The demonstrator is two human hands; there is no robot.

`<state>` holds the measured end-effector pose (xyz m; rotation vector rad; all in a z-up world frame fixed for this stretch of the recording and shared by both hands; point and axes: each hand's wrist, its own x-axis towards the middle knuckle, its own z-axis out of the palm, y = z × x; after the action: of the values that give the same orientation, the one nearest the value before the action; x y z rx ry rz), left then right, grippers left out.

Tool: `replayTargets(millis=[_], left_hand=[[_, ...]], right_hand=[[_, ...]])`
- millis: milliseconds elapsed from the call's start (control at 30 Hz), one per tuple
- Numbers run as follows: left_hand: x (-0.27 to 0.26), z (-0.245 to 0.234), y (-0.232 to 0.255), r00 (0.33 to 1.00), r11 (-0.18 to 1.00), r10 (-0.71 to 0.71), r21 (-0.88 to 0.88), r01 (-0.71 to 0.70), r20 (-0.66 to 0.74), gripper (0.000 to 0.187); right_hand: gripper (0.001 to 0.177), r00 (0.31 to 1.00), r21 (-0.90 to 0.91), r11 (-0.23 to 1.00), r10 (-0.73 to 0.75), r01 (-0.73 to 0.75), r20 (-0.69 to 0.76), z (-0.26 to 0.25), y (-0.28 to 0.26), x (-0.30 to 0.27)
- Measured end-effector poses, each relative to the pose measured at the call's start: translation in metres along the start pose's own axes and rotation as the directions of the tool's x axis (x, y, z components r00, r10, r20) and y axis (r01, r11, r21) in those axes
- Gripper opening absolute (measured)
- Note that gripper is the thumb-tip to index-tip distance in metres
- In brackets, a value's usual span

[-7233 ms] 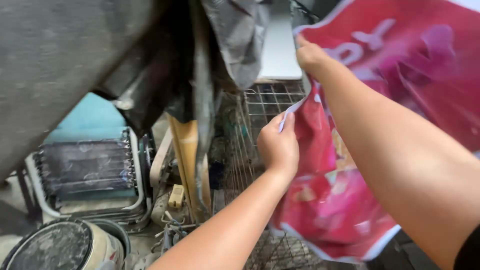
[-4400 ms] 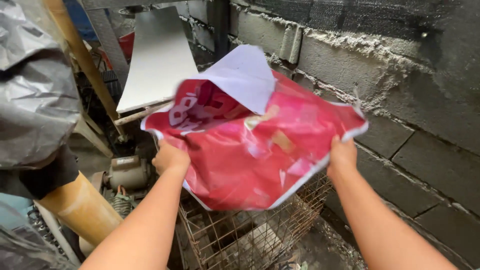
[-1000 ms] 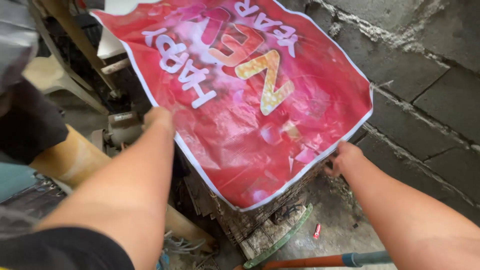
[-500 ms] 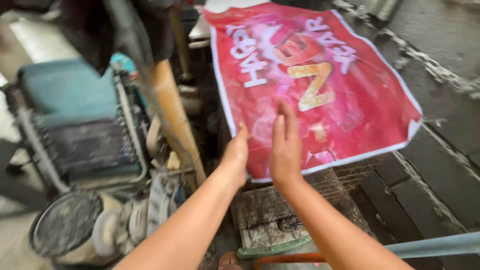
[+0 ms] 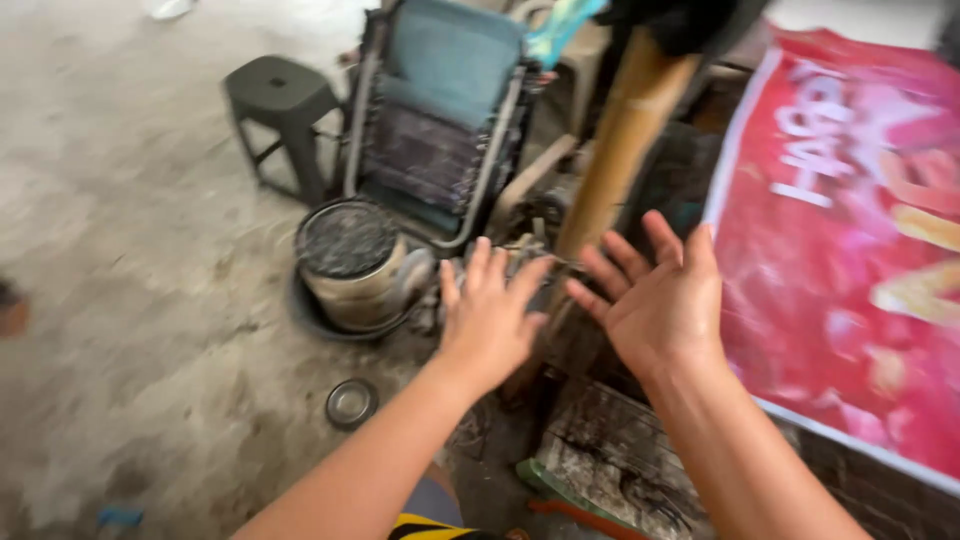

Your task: Moving and organizing various items such as chairs, boards, and a banner in a cluttered storage area.

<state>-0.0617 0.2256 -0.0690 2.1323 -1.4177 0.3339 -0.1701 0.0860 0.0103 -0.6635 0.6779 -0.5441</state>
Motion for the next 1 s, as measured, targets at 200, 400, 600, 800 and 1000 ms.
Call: replayTargets(millis=[200, 400, 600, 800, 1000], left_hand=[[-0.032, -0.077, -0.072, 0.632, 0.605, -0.773, -0.226, 0.763, 0.063, 0.029], [-0.044, -0.114, -0.161, 0.499, 0.502, -0.859, -0.388, 0.773, -0.117, 0.056], [-0.036, -0.171, -0.293, 0.412, 0.028, -0.896, -0.905, 0.424, 0.164, 0.083], [-0.043, -0.279, -0.413, 0.177, 0.074, -0.984, -0.921, 0.382, -0.006, 0.085], [-0.065, -0.296, -0.537, 0.111, 0.335, -0.919, -0.602, 0.725, -0.378, 0.084]], right_hand=[[0.058, 0.959, -0.395, 0.912, 0.006, 0.111, 0.284, 0.093, 0.06, 0.027], [0.047, 0.877, -0.544, 0.787, 0.009, 0.29, 0.48, 0.209, 0.152, 0.028], [0.046, 0.561, -0.378, 0.568, -0.185, 0.731, 0.807, 0.335, 0.28, 0.058], [0.052, 0.526, -0.474, 0.258, -0.197, 0.842, 0.827, 0.472, 0.348, 0.079], [0.053, 0.442, -0.339, 0.444, -0.15, 0.829, 0.885, 0.569, 0.406, 0.101]])
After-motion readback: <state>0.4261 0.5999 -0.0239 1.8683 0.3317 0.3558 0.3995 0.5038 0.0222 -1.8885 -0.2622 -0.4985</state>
